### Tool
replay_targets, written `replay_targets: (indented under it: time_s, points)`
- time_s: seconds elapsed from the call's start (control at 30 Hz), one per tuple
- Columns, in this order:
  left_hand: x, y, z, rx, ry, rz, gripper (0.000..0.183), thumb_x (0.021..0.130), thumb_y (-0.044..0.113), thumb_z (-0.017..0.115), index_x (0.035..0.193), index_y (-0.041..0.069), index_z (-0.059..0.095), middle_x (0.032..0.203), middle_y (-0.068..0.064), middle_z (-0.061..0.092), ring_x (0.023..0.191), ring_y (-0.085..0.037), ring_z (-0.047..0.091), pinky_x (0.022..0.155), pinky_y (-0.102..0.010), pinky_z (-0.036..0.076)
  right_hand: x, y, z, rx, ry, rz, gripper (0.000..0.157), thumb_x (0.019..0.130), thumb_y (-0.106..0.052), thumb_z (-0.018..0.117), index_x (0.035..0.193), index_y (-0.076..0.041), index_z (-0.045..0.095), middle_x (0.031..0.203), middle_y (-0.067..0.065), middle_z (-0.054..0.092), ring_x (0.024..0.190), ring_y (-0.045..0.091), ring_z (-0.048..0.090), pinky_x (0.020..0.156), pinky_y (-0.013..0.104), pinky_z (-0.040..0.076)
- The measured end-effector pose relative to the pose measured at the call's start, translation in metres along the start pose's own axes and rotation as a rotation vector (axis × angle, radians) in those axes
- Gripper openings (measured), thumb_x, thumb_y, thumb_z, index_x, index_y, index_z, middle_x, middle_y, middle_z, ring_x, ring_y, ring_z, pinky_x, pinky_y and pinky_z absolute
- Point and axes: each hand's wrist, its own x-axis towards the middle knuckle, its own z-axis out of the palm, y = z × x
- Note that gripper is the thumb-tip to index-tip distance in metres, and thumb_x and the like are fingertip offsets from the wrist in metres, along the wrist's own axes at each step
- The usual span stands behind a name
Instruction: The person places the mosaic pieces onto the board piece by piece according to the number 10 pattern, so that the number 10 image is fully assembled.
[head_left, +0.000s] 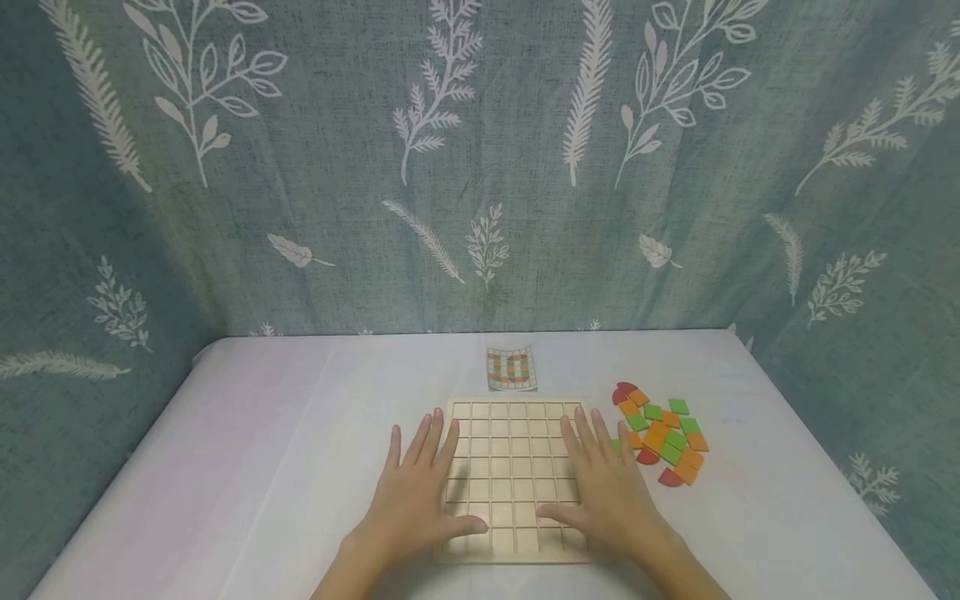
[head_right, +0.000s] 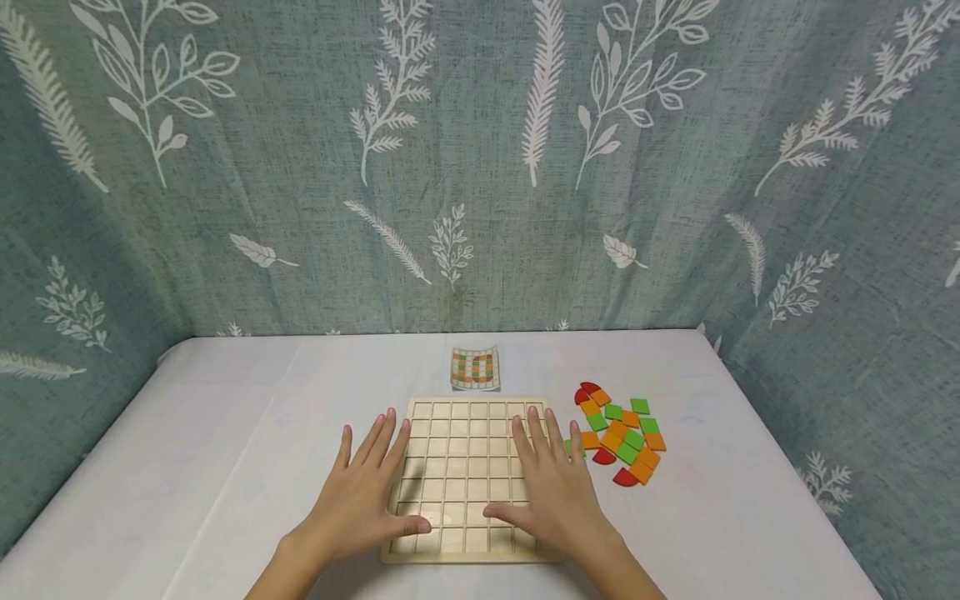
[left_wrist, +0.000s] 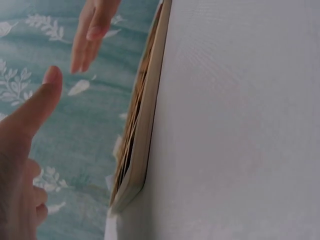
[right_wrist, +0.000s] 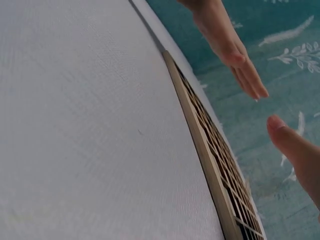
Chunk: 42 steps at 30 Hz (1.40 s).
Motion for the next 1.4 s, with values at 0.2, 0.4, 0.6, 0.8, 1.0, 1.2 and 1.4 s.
replay_targets:
  time_s: [0.2, 0.4, 0.6, 0.8, 1.0, 1.2, 1.4]
  points:
    - [0.0, -0.005, -0.003, -0.145, -0.071, 0.001, 0.124, 0.063, 0.078, 0.062, 0.15, 0.002, 0.016, 0.156, -0.017, 0.009, 0.145, -0.029, 0.01, 0.11, -0.06, 0.004, 0.0, 0.007, 0.001, -0.01, 0.011, -0.007, 0.109, 0.07, -0.073, 0.062, 0.147, -0.003, 0.029, 0.154, 0.018, 0.023, 0.141, 0.039, 0.02, 0.109, 0.062, 0.008]
    - [-0.004, -0.014, -0.005, -0.236, -0.099, 0.062, 0.128, 0.059, 0.073, 0.068, 0.15, 0.002, 0.013, 0.157, -0.017, 0.009, 0.144, -0.03, 0.011, 0.109, -0.063, 0.007, -0.001, 0.015, 0.001, 0.056, 0.05, -0.009, 0.106, 0.07, -0.065, 0.068, 0.147, -0.002, 0.029, 0.153, 0.02, 0.023, 0.141, 0.04, 0.019, 0.11, 0.059, 0.005]
    - [-0.004, -0.025, 0.002, -0.326, -0.097, 0.096, 0.13, 0.057, 0.065, 0.075, 0.151, 0.002, 0.01, 0.156, -0.019, 0.008, 0.143, -0.036, 0.014, 0.108, -0.063, 0.008, -0.006, 0.028, -0.001, 0.089, 0.112, 0.001, 0.104, 0.07, -0.059, 0.071, 0.145, 0.001, 0.032, 0.15, 0.022, 0.03, 0.138, 0.04, 0.025, 0.111, 0.059, 0.006]
    - [-0.003, -0.034, 0.01, -0.402, -0.057, 0.109, 0.132, 0.056, 0.069, 0.074, 0.151, 0.004, 0.01, 0.156, -0.02, 0.009, 0.142, -0.04, 0.013, 0.107, -0.064, 0.009, -0.015, 0.042, 0.0, 0.163, 0.225, 0.001, 0.098, 0.071, -0.054, 0.073, 0.143, 0.001, 0.036, 0.146, 0.02, 0.038, 0.134, 0.037, 0.035, 0.107, 0.063, 0.016]
    - [-0.003, -0.041, 0.014, -0.434, -0.04, 0.119, 0.134, 0.055, 0.088, 0.049, 0.149, -0.002, 0.018, 0.154, -0.023, 0.016, 0.14, -0.038, 0.02, 0.105, -0.066, 0.011, -0.022, 0.055, 0.001, 0.25, 0.323, 0.016, 0.094, 0.069, -0.047, 0.078, 0.143, -0.003, 0.039, 0.141, 0.02, 0.045, 0.123, 0.036, 0.048, 0.103, 0.066, 0.02]
    - [-0.002, -0.043, 0.013, -0.454, -0.101, 0.075, 0.133, 0.053, 0.077, 0.068, 0.148, -0.002, 0.02, 0.153, -0.024, 0.02, 0.14, -0.036, 0.022, 0.108, -0.062, 0.012, -0.03, 0.067, 0.0, 0.319, 0.381, 0.067, 0.086, 0.062, -0.029, 0.086, 0.134, 0.001, 0.049, 0.13, 0.021, 0.055, 0.097, 0.031, 0.059, 0.105, 0.059, 0.025]
    - [0.0, -0.048, 0.021, -0.479, -0.111, 0.033, 0.125, 0.052, 0.056, 0.083, 0.147, -0.001, 0.025, 0.15, -0.024, 0.027, 0.139, -0.039, 0.025, 0.109, -0.06, 0.011, -0.04, 0.081, 0.001, 0.321, 0.347, 0.179, 0.085, 0.064, -0.021, 0.086, 0.137, -0.002, 0.048, 0.135, 0.019, 0.052, 0.113, 0.034, 0.053, 0.106, 0.021, 0.031]
